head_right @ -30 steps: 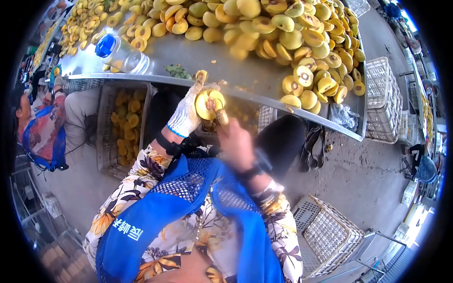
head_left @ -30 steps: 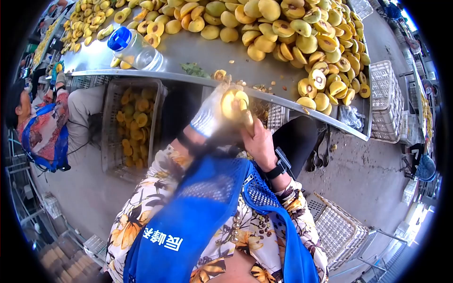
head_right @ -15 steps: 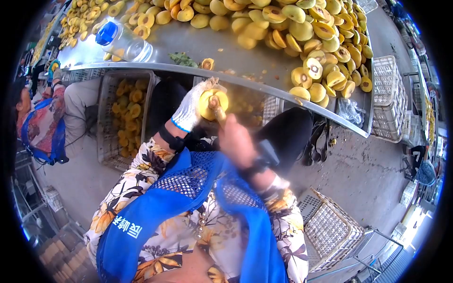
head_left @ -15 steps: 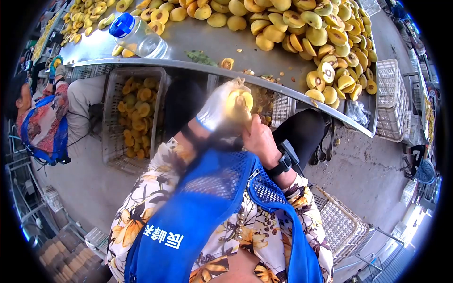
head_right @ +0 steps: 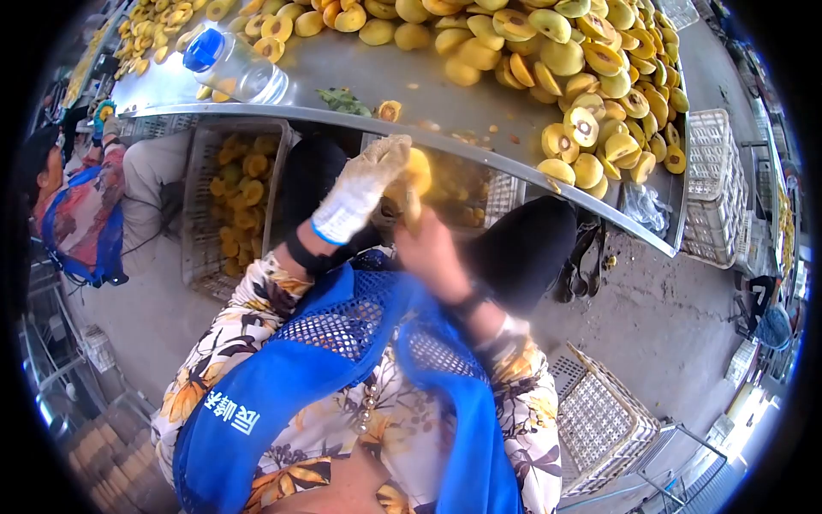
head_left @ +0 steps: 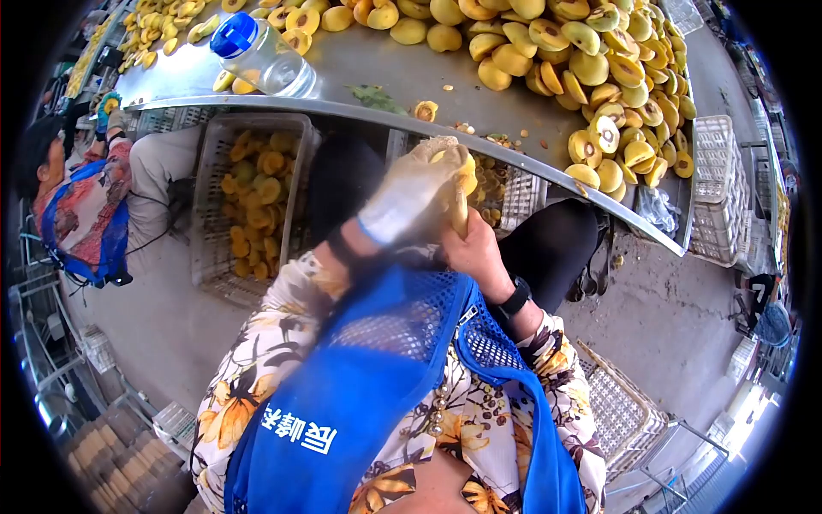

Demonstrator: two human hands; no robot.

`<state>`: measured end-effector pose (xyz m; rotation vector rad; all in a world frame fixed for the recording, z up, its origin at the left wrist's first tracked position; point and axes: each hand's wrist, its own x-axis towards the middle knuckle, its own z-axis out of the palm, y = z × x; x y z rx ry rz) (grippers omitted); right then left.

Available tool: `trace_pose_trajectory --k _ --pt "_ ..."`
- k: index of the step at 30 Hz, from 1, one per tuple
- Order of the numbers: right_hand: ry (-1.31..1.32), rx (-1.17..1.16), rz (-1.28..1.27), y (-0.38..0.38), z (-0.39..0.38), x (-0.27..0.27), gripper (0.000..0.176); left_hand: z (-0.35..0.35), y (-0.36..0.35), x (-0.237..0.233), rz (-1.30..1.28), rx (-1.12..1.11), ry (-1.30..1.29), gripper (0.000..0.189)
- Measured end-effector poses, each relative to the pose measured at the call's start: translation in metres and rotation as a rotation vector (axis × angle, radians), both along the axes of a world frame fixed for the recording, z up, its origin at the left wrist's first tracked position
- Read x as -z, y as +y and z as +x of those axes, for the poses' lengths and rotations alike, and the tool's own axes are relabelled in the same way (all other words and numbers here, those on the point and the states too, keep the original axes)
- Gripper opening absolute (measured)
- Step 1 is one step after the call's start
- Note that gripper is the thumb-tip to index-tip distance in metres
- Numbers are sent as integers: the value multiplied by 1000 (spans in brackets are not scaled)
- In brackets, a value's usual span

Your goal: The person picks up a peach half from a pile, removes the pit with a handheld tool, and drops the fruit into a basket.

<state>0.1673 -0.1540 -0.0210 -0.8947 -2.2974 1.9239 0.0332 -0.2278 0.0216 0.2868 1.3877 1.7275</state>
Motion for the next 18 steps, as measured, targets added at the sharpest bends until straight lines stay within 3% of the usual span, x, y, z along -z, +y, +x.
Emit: trace_pose_trajectory --k 3,5,6,9,11,13,15,18 --pt "-117 -46 -59 -3 -7 -10 23 3 -1 -14 -37 -103 -165 37" --pt "-124 -31 -126 -6 -7 -7 21 0 -3 4 152 -108 -411 35" --pt "-127 -23 -157 -7 -6 -6 19 -4 -1 10 197 -72 -395 32" --pt "-131 -1 -261 -7 -10 -14 17 1 7 12 -62 -169 -92 29" --pt "-146 22 -336 -7 -11 -15 17 0 5 31 63 -135 -11 28" --pt "-127 30 -326 -8 -12 -12 17 -5 9 24 -7 -94 -34 28" --pt "-77 28 -236 -14 -11 -4 16 -10 16 6 -275 -40 -163 27" --pt "-134 19 -321 -8 -12 -8 14 -13 15 -8 -295 50 -203 28"
